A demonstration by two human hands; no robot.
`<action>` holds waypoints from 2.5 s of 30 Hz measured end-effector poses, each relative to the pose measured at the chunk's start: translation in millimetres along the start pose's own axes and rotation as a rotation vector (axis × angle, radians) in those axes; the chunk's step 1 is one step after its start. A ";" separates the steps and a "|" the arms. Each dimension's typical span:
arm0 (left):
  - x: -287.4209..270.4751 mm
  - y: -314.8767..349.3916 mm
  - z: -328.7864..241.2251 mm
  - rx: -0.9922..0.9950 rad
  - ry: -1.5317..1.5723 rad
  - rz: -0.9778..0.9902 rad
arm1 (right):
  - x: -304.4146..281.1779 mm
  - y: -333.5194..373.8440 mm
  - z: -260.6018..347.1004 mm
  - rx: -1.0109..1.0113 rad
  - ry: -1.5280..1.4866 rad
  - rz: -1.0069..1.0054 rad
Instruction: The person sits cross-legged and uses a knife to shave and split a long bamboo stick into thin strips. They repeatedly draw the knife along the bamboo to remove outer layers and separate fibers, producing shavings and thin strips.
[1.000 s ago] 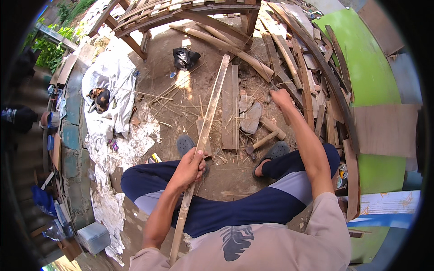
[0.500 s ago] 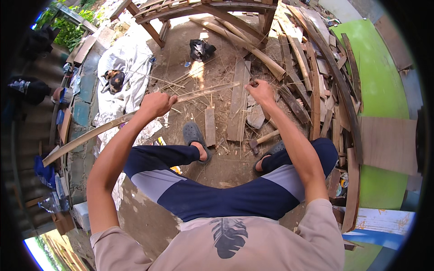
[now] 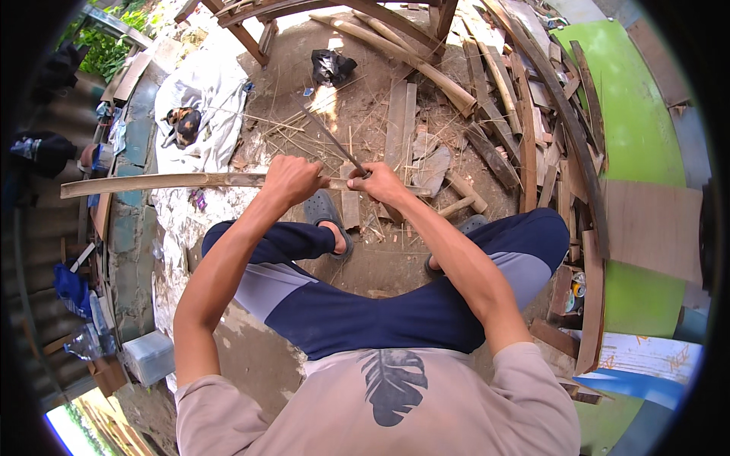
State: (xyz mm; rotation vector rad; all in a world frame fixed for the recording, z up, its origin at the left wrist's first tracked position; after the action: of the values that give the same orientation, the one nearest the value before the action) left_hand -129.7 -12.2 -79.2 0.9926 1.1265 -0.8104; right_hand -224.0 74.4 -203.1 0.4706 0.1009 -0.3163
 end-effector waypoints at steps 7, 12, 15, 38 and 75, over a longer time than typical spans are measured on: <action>-104.4 68.8 -24.1 0.166 -0.063 -0.877 | 5.7 4.1 6.1 -0.054 -0.145 -0.005; -83.3 188.6 80.2 -0.635 0.610 -1.797 | -9.8 -3.6 12.8 -0.130 -0.140 -0.030; -22.5 122.1 107.7 -0.297 1.841 -1.606 | 3.0 -2.3 17.0 -0.084 -0.113 0.051; -41.8 58.4 44.8 -0.332 1.715 -1.490 | -97.0 52.8 -79.1 0.177 0.024 -0.528; -14.3 57.5 65.6 -0.815 1.639 -1.486 | 21.9 57.1 -78.8 0.132 0.255 -0.239</action>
State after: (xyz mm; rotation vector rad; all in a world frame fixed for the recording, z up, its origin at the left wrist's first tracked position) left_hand -58.9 -52.2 -44.8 -0.3532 3.3864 -0.2737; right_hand -186.7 152.7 -252.2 0.6303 0.3885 -0.4985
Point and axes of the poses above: each hand's wrist, its own y-axis away from the middle knuckle, its own x-axis out of the palm, z = x × y, the point moved 10 cm from there along -y, towards the middle knuckle, and after that the axes turned 3 degrees about -z, right-handed, at the moved point
